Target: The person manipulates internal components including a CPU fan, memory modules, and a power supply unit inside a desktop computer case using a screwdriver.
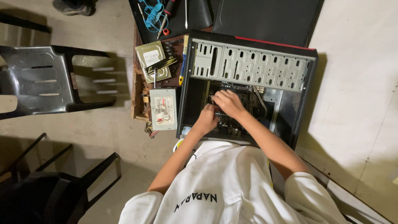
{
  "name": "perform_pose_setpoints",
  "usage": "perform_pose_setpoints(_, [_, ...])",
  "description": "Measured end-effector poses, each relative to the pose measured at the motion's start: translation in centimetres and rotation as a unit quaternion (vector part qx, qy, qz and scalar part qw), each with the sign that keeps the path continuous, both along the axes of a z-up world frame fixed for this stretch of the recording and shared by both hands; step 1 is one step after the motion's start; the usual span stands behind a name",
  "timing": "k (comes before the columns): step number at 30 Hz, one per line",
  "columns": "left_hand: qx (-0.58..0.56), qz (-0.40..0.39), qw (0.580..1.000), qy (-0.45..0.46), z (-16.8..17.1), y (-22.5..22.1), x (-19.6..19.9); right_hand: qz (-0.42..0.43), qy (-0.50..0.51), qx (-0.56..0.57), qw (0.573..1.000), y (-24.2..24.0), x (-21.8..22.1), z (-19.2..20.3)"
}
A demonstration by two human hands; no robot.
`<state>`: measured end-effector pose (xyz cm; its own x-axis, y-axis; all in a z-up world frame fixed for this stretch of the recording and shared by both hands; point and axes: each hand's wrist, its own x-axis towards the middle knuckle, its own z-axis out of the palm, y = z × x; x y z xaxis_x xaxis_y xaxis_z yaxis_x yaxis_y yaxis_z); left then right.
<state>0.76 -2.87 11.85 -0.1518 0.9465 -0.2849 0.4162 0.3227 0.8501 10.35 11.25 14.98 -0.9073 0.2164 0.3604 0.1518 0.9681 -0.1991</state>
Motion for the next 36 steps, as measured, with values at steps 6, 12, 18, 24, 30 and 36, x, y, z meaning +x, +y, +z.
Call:
perform_pose_setpoints(6, [-0.08,-0.033,0.978,0.188,5.4,-2.6,-1.2,-0.143,0.008,-0.059,0.988,0.5,0.5,-3.1])
perform_pose_setpoints(12, [-0.047,-0.041,0.984,0.17,9.7,-4.6,-2.8,-0.187,-0.059,-0.121,0.973,-1.0,-0.5,-0.8])
perform_pose_setpoints(18, [-0.068,-0.045,0.988,0.129,10.9,-4.0,-3.2,-0.187,-0.086,-0.135,0.969,-1.0,-0.4,-2.3])
perform_pose_setpoints(24, [-0.075,-0.036,0.991,0.108,12.9,-3.6,-3.7,-0.187,-0.088,-0.14,0.968,-0.9,-0.7,-3.7])
perform_pose_setpoints(30, [-0.089,-0.041,0.99,0.106,13.0,-3.4,-3.8,-0.191,-0.101,-0.126,0.968,-1.0,-0.7,-4.2])
perform_pose_setpoints(36, [-0.085,-0.038,0.991,0.096,13.6,-3.2,-3.8,-0.2,-0.106,-0.111,0.968,-1.1,-0.7,-4.6])
